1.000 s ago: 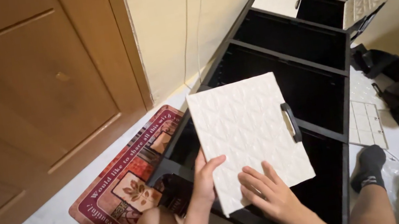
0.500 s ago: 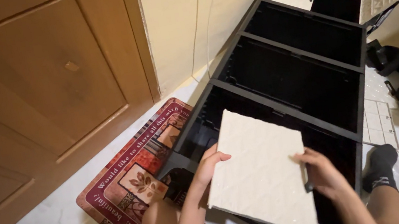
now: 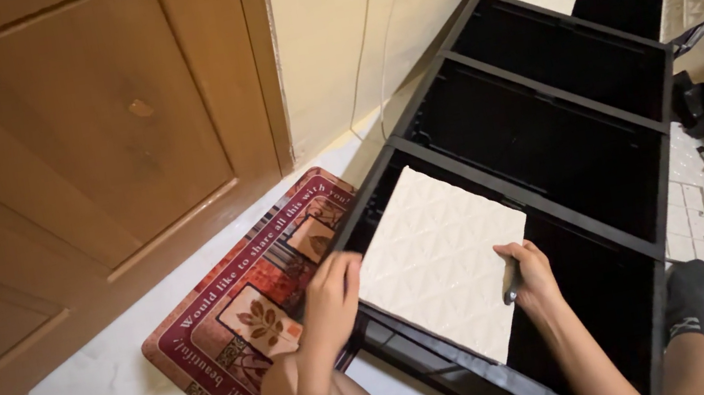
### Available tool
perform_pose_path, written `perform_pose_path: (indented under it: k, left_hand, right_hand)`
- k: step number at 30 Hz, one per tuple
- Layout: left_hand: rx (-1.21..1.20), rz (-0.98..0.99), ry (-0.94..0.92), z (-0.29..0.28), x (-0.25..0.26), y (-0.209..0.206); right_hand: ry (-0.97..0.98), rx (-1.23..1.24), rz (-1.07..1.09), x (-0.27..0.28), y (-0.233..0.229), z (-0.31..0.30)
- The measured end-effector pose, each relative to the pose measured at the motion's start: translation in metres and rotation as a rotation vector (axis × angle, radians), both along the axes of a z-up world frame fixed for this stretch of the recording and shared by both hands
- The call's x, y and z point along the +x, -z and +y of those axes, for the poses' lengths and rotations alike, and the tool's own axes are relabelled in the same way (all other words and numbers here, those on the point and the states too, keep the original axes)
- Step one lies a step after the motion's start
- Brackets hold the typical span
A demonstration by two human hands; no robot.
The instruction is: Assemble a plastic interlocking tier organizer shelf cabinet, attaching panels and doors.
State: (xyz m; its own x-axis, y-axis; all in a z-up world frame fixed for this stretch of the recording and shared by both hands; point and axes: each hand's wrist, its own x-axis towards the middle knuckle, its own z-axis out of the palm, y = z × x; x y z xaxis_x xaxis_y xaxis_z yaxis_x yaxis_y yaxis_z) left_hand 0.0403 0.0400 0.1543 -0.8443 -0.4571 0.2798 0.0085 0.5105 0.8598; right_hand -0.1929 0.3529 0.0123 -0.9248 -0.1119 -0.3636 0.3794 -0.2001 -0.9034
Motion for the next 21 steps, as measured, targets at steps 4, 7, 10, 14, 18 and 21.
perform_pose_path:
  k: [4,7,10,14,18,21]
  left_hand:
    - [-0.08,0.237,-0.07,0.005,0.031,0.029]
    - [-0.151,0.251,0.002,0.019,0.035,0.069]
    - [-0.171,0.23,0.089,0.03,0.038,0.031]
    - [-0.218,0.229,0.115,0.033,0.039,0.013]
    - [-0.251,0.253,0.179,0.037,0.039,0.019]
    - [-0.266,0.278,0.227,0.042,0.036,0.028]
  right_hand:
    - [0.076,-0.079,0.011,-0.001,0.001,-0.013]
    - [0.072,-0.004,0.049,-0.001,-0.006,-0.022]
    - [0.095,-0.026,0.008,0.006,-0.027,-0.037]
    - [0.075,-0.019,0.06,-0.001,-0.024,-0.039]
    - [0.081,-0.05,0.026,0.003,-0.031,-0.047]
    - [0.102,-0.053,0.044,-0.002,-0.024,-0.047]
